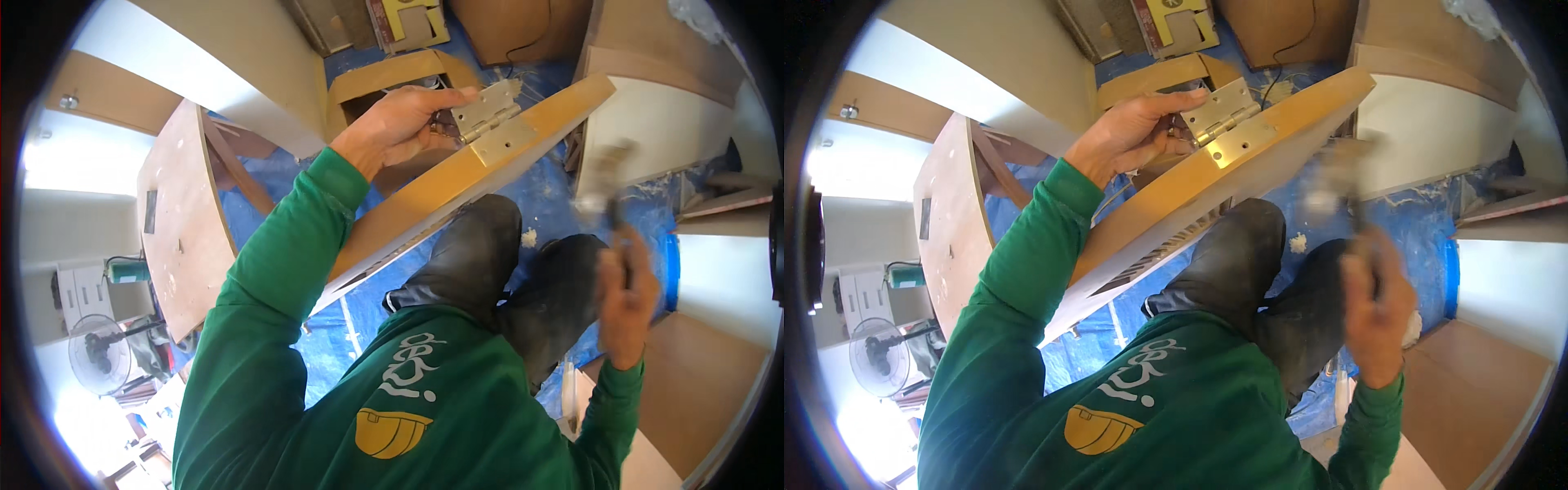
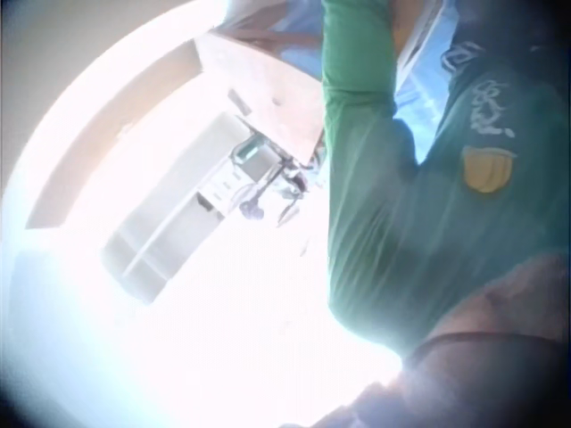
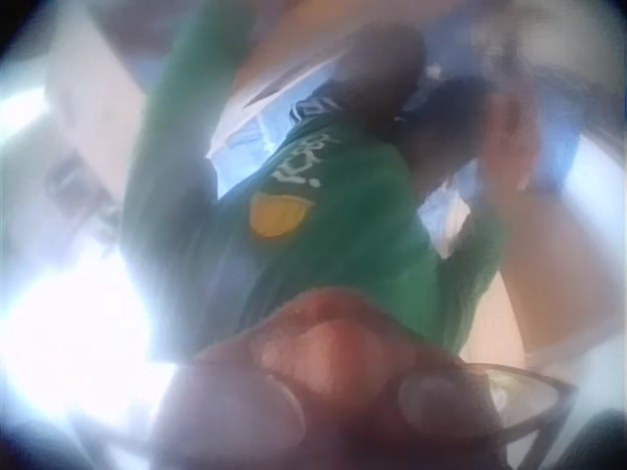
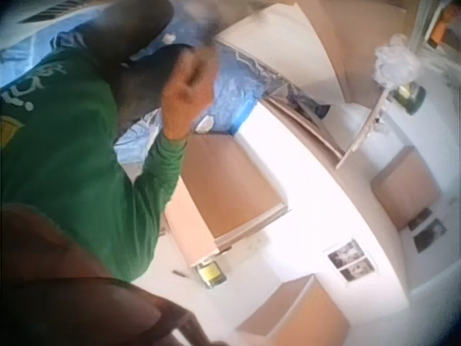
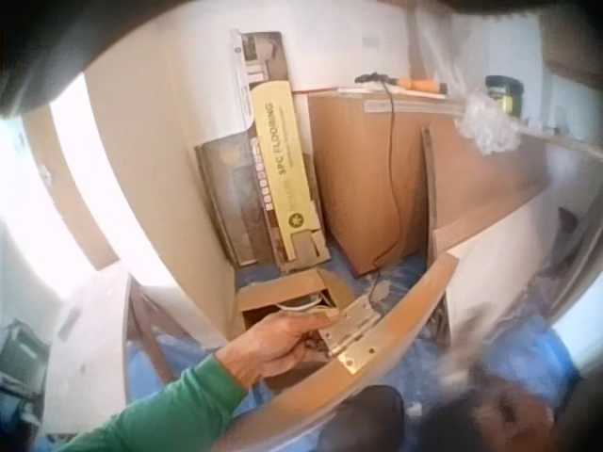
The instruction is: The person installs a metal hinge onto the edge of a wooden door using a screwdriver and a hammer.
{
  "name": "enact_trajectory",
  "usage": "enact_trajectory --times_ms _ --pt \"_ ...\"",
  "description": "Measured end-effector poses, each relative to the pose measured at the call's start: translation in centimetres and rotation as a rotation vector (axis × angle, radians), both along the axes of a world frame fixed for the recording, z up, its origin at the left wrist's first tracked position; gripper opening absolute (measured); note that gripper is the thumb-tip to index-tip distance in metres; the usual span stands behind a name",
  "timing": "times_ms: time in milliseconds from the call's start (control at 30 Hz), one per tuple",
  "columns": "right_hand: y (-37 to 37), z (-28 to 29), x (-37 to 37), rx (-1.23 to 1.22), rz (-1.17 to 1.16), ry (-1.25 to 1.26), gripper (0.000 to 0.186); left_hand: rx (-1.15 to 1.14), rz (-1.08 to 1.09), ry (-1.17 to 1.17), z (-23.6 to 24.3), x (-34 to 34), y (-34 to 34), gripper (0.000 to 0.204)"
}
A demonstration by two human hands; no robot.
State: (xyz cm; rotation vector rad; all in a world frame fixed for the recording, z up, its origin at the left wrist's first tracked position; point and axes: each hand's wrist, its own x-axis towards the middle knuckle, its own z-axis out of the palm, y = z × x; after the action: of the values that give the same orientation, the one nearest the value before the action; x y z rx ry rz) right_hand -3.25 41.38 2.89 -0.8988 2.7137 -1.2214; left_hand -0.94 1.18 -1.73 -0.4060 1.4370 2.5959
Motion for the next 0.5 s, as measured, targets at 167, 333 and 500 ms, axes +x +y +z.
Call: enact_trajectory --times_ms 167,333,500 --pt "-9.5 3.7 3.8 0.128 0.567 -0.314 0.052 -0.108 -0.04 -0.108 0.5 1.0 -1.2 0.035" --pt "-12.2 3.4 4.6 0.141 0.725 -0.207 0.056 -0.162 -0.096 -0.121 0.0 0.1 -1.4 0.034" --pt "-12.9 3.2 3.7 0.067 0.689 -0.281 0.052 -0.131 -0.121 -0.084 0.3 0.5 -1.4 0.031"
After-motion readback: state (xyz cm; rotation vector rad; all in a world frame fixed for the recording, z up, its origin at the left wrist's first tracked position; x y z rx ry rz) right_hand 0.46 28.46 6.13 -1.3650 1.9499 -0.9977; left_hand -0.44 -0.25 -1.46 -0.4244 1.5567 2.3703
